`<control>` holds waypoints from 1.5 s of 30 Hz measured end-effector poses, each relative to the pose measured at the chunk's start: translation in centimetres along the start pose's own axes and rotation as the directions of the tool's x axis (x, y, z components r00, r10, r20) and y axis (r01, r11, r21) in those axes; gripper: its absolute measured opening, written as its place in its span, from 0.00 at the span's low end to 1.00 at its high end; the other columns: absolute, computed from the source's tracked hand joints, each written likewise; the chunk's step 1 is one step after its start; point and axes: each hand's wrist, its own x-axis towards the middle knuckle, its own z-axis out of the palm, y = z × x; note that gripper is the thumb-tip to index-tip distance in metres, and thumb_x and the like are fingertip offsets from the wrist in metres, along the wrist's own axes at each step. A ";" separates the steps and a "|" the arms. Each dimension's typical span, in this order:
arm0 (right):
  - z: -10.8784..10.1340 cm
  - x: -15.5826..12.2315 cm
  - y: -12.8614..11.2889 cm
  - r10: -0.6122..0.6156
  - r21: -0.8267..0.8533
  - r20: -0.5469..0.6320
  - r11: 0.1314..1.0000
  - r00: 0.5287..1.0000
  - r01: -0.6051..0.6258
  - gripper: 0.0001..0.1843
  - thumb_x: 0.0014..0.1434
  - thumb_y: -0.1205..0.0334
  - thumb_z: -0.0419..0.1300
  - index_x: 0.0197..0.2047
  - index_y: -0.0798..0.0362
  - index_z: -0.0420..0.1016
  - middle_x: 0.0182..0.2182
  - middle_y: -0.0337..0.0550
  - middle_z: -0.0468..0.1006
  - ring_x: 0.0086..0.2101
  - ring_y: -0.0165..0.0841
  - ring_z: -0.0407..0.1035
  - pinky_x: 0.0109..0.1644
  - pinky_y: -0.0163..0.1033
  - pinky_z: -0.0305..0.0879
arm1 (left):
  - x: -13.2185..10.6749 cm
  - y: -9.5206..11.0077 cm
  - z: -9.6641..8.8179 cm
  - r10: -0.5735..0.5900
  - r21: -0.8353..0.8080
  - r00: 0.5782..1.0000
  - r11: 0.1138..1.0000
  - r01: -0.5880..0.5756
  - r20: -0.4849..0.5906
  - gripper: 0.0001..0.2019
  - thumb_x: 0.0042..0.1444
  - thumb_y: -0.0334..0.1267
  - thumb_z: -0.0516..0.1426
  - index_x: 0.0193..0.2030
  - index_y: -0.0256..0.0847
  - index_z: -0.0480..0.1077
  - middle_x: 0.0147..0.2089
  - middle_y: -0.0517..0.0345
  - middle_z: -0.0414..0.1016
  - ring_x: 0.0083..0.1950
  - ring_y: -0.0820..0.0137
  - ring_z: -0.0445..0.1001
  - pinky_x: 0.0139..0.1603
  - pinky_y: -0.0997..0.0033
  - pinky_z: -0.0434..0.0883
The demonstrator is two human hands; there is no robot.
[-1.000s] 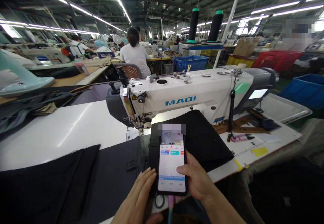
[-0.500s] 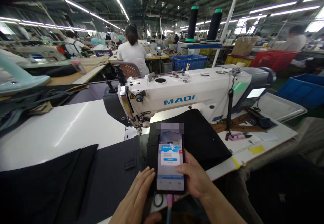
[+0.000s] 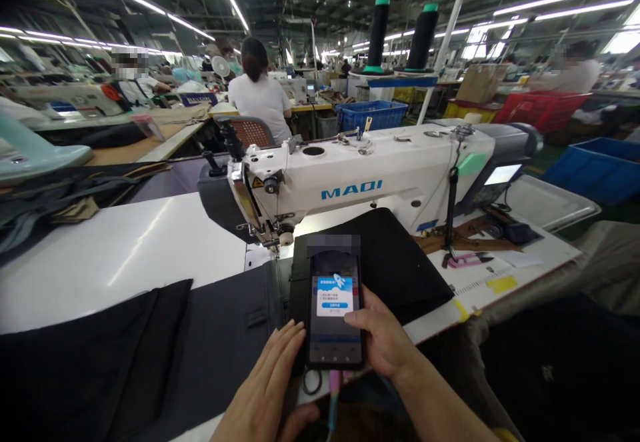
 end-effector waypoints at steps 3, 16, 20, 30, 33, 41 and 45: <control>0.0 0.1 0.0 -0.013 -0.010 -0.025 1.000 1.000 0.012 0.19 0.38 0.68 0.63 0.38 0.53 0.76 0.34 0.44 0.80 0.35 0.36 0.73 0.44 0.41 0.65 | 0.0 0.1 0.1 -0.016 -0.003 1.000 1.000 0.016 0.019 0.34 0.55 0.41 0.55 0.64 0.32 0.44 0.59 0.40 0.63 0.59 0.54 0.63 0.51 0.56 0.71; 0.1 0.0 -0.1 -0.006 0.021 -0.024 1.000 1.000 0.006 0.18 0.39 0.66 0.64 0.38 0.54 0.75 0.34 0.45 0.80 0.34 0.37 0.73 0.43 0.43 0.66 | -0.2 0.5 0.3 -0.046 -0.029 0.999 0.998 0.047 0.024 0.33 0.57 0.42 0.53 0.64 0.33 0.43 0.60 0.40 0.62 0.60 0.54 0.61 0.51 0.54 0.71; 0.5 0.1 -0.2 -0.015 0.051 -0.077 0.999 0.997 0.019 0.17 0.39 0.65 0.64 0.37 0.54 0.75 0.35 0.46 0.80 0.36 0.40 0.73 0.48 0.48 0.63 | -0.2 0.4 0.3 -0.055 -0.041 0.998 0.998 0.056 0.017 0.34 0.57 0.41 0.54 0.65 0.34 0.42 0.60 0.40 0.62 0.61 0.55 0.60 0.53 0.54 0.70; 0.2 0.3 0.1 -0.028 -0.030 -0.091 0.999 0.995 0.025 0.17 0.39 0.65 0.67 0.36 0.54 0.73 0.32 0.44 0.80 0.32 0.37 0.74 0.43 0.45 0.66 | -0.2 0.4 0.1 -0.052 -0.035 0.998 0.998 0.053 0.018 0.33 0.58 0.42 0.52 0.65 0.34 0.40 0.60 0.40 0.62 0.61 0.55 0.60 0.53 0.53 0.70; 0.3 0.2 0.1 -0.030 -0.028 -0.108 0.999 0.994 0.027 0.17 0.38 0.66 0.68 0.35 0.53 0.73 0.29 0.41 0.80 0.30 0.35 0.73 0.41 0.44 0.67 | -0.2 0.5 0.1 -0.044 -0.018 0.999 0.999 0.044 0.013 0.33 0.58 0.42 0.52 0.65 0.32 0.40 0.59 0.38 0.62 0.61 0.54 0.60 0.52 0.53 0.71; 0.2 0.4 0.1 -0.033 -0.055 -0.098 0.998 0.995 0.028 0.17 0.37 0.66 0.69 0.34 0.54 0.74 0.29 0.41 0.80 0.29 0.33 0.72 0.39 0.40 0.67 | -0.2 0.3 0.0 -0.031 -0.003 0.999 1.000 0.031 0.028 0.32 0.58 0.41 0.52 0.64 0.32 0.42 0.59 0.38 0.62 0.60 0.55 0.61 0.52 0.55 0.71; 0.0 0.3 0.2 -0.045 -0.056 -0.046 0.997 0.998 0.043 0.18 0.38 0.65 0.69 0.36 0.54 0.74 0.31 0.41 0.80 0.31 0.34 0.73 0.40 0.41 0.67 | -0.2 0.3 0.1 -0.041 -0.009 0.999 0.999 0.041 0.018 0.32 0.58 0.40 0.52 0.65 0.33 0.41 0.59 0.39 0.62 0.60 0.55 0.62 0.51 0.55 0.71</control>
